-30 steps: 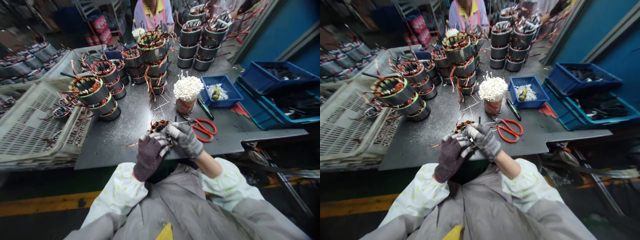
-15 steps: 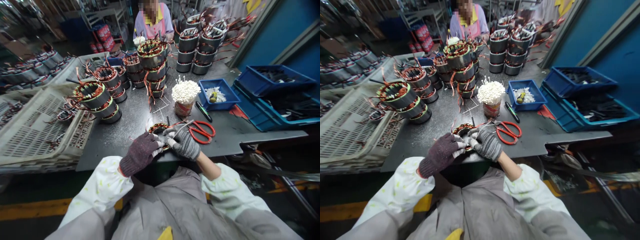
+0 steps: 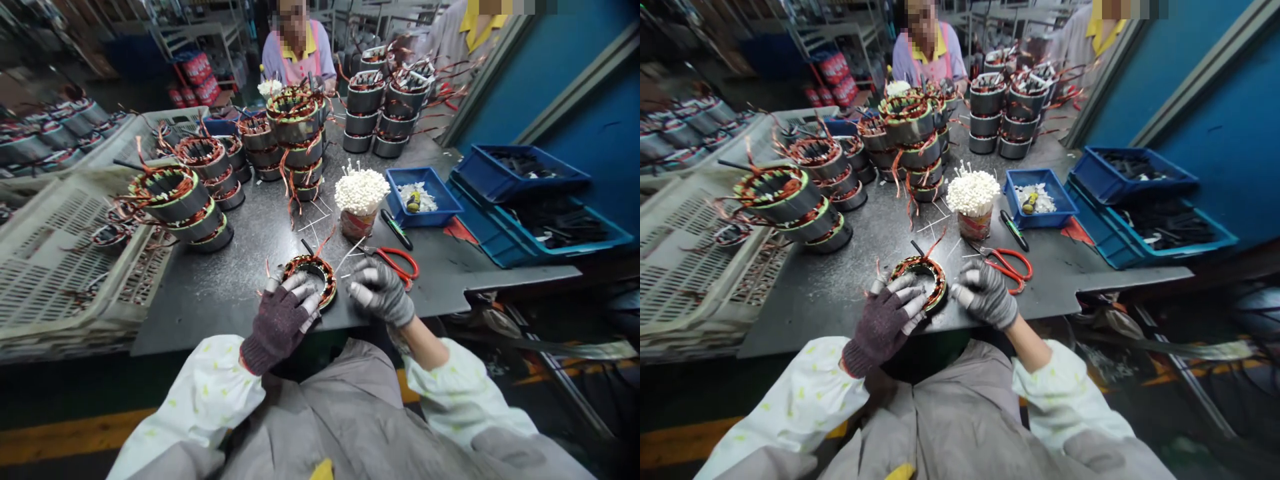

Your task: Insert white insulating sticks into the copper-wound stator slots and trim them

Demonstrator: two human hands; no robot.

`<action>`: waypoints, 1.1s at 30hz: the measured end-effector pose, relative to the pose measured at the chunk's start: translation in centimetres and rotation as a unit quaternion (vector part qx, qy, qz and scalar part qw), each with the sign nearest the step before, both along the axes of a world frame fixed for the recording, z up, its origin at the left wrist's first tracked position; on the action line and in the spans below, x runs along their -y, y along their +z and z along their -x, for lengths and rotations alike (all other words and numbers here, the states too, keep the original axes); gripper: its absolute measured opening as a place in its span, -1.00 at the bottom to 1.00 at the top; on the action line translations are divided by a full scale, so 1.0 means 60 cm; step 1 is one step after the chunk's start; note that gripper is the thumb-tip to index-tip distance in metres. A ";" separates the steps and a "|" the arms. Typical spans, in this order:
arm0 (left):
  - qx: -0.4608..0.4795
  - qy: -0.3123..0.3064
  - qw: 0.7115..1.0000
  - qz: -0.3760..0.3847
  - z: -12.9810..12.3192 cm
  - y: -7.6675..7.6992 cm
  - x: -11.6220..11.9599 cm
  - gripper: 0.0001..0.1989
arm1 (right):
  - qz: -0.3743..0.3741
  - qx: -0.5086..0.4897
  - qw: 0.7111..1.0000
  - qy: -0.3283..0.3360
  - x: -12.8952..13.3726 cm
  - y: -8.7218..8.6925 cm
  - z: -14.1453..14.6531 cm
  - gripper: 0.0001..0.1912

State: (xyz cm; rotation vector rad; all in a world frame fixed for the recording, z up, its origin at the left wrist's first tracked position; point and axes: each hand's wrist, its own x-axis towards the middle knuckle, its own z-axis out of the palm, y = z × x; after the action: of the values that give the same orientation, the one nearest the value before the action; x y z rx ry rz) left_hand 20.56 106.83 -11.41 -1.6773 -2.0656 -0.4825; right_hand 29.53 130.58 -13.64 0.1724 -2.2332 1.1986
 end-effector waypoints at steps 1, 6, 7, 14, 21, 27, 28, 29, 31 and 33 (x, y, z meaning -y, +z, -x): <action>0.007 0.007 1.000 0.004 -0.003 -0.004 0.001 -0.75 | -0.047 0.005 0.999 -0.007 0.007 -0.003 -0.010 -0.78; 0.030 -0.004 1.000 0.002 0.021 -0.018 0.000 -0.76 | -0.210 0.005 0.978 0.018 0.042 -0.010 0.007 -0.71; 0.028 -0.002 1.000 -0.005 0.029 -0.018 -0.003 -0.76 | -0.210 -0.001 0.977 0.015 0.043 -0.009 0.016 -0.73; -0.036 0.088 0.993 -0.076 0.024 -0.019 -0.028 -0.77 | 0.019 -0.056 0.970 -0.237 -0.038 0.022 0.057 -0.75; -0.033 0.087 0.994 -0.051 0.001 -0.011 -0.024 -0.73 | 0.051 -0.115 0.928 -0.352 -0.119 0.069 0.123 -0.85; -0.008 0.096 0.989 -0.112 0.024 -0.013 -0.027 -0.71 | 0.284 -0.133 0.924 -0.221 -0.122 0.076 0.095 -0.73; -0.003 0.104 0.987 -0.122 0.026 -0.014 -0.029 -0.72 | 0.297 -0.148 0.919 -0.212 -0.122 0.074 0.091 -0.73; 0.003 0.108 0.986 -0.124 0.028 -0.014 -0.030 -0.74 | 0.295 -0.161 0.918 -0.211 -0.121 0.072 0.088 -0.73; 0.014 0.106 0.988 -0.112 0.031 -0.015 -0.032 -0.79 | 0.260 -0.156 0.927 -0.222 -0.123 0.068 0.089 -0.73; 0.017 0.102 0.989 -0.105 0.033 -0.014 -0.033 -0.80 | 0.211 -0.121 0.942 -0.231 -0.131 0.069 0.098 -0.74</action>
State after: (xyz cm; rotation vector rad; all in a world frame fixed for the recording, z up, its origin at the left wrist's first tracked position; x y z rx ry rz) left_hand 18.60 108.79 -12.27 -1.3316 -2.1012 -0.6391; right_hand 23.66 138.42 -9.47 -0.3394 -1.6340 1.2714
